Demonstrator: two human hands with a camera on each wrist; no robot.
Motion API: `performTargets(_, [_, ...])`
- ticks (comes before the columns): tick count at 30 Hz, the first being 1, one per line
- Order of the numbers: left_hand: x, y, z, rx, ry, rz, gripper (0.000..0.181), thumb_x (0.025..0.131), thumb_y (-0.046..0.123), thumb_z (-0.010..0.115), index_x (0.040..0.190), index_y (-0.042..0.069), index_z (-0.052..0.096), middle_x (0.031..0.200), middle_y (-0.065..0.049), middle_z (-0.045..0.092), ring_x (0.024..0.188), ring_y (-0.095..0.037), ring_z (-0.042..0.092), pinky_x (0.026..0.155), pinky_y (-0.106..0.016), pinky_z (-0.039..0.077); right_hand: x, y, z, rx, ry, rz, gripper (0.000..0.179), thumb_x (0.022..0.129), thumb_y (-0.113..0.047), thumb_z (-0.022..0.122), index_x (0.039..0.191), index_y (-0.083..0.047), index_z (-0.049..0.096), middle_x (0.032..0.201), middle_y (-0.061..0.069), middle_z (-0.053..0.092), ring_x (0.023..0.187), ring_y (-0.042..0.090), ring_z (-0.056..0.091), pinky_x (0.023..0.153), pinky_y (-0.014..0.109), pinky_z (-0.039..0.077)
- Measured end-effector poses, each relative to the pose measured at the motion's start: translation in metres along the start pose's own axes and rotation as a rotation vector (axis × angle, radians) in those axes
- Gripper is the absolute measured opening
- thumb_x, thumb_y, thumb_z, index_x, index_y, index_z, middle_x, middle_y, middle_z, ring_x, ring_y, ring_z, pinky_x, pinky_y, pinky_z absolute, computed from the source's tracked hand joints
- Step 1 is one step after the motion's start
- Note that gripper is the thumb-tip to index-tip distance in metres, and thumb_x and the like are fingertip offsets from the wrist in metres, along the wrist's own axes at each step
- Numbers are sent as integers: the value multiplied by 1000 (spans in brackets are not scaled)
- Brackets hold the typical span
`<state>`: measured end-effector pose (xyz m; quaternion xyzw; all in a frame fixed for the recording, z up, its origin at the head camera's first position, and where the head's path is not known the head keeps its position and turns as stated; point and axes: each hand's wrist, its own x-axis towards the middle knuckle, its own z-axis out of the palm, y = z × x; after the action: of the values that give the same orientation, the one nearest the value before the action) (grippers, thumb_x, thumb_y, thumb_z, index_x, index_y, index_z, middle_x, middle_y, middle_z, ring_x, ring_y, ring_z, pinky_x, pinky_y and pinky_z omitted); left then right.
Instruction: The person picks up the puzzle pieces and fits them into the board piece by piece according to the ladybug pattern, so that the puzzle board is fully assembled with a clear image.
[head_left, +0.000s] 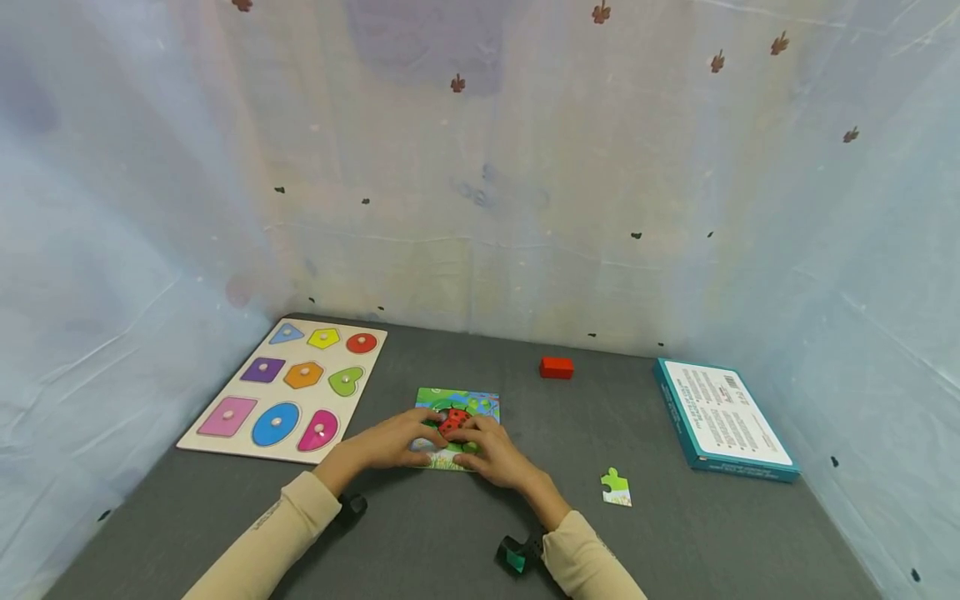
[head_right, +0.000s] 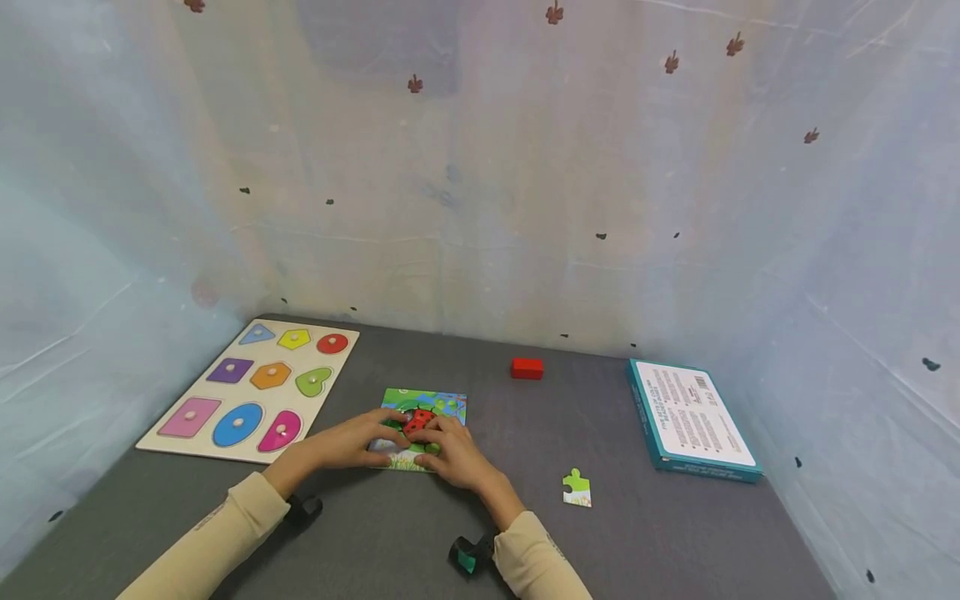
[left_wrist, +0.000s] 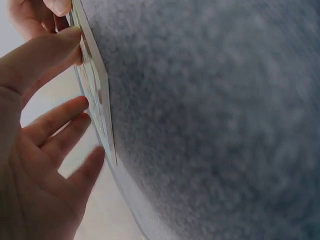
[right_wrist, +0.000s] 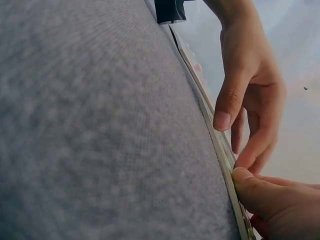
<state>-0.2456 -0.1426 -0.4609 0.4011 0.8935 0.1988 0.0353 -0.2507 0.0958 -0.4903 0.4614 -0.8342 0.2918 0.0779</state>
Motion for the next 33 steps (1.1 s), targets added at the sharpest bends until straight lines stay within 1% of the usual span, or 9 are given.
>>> performTargets(2, [1,1,1,-31,-21,6,29,85,22,69,113,17,65,136,-14,45,124,-31,43,98,-50,38,0,0,0,4,-7,12,34,86,-21,67,120,-14,63,108,2,54,97,15,47,82,35,36])
performTargets(6, [2,1,3,-40,-58,17,31,86,23,68,117,21,63,139,-14,42,128,-30,40,100,-49,36,1,0,-2,20,-36,33,34,87,-22,66,120,-17,63,108,0,54,98,14,47,82,36,36])
performTargets(9, [2,1,4,-34,-55,34,32,86,24,68,117,21,64,139,-14,42,128,-30,40,99,-49,37,0,2,-6,52,-57,24,34,86,-19,67,119,-15,63,110,0,56,101,14,48,87,35,38])
performTargets(12, [2,1,4,-32,-48,47,32,85,25,69,117,20,65,139,-15,42,128,-30,41,99,-48,37,0,5,-11,109,-71,-14,37,84,-14,70,119,-9,62,113,4,59,104,17,51,89,34,41])
performTargets(15, [2,-1,4,-30,-47,45,32,86,25,68,117,21,65,139,-15,42,127,-30,42,99,-48,37,-3,9,-18,158,-74,-52,39,83,-9,70,120,-4,60,117,9,60,107,22,53,91,37,41])
performTargets(17, [2,-1,4,-36,-49,39,31,86,25,68,117,21,65,140,-15,41,127,-31,42,99,-49,37,-8,10,-24,165,-70,-43,40,83,-9,70,122,-4,59,119,9,60,110,23,53,93,41,40])
performTargets(22, [2,-2,5,-50,-49,36,31,86,25,68,117,21,66,140,-16,40,127,-32,42,98,-49,38,-29,14,-46,96,-24,48,44,83,-13,71,124,-5,58,121,8,57,114,24,50,93,45,40])
performTargets(25, [2,-1,5,-49,-48,34,31,86,26,68,117,21,66,140,-15,40,127,-31,41,99,-49,37,-45,17,-61,74,-2,72,45,82,-13,71,124,-5,58,122,8,56,115,25,50,92,46,42])
performTargets(33, [1,-4,5,-58,-41,26,30,86,25,68,116,22,66,141,-15,40,129,-31,39,98,-48,38,-102,27,-102,32,57,157,46,81,-12,73,124,-11,59,122,4,56,113,23,51,89,44,44])
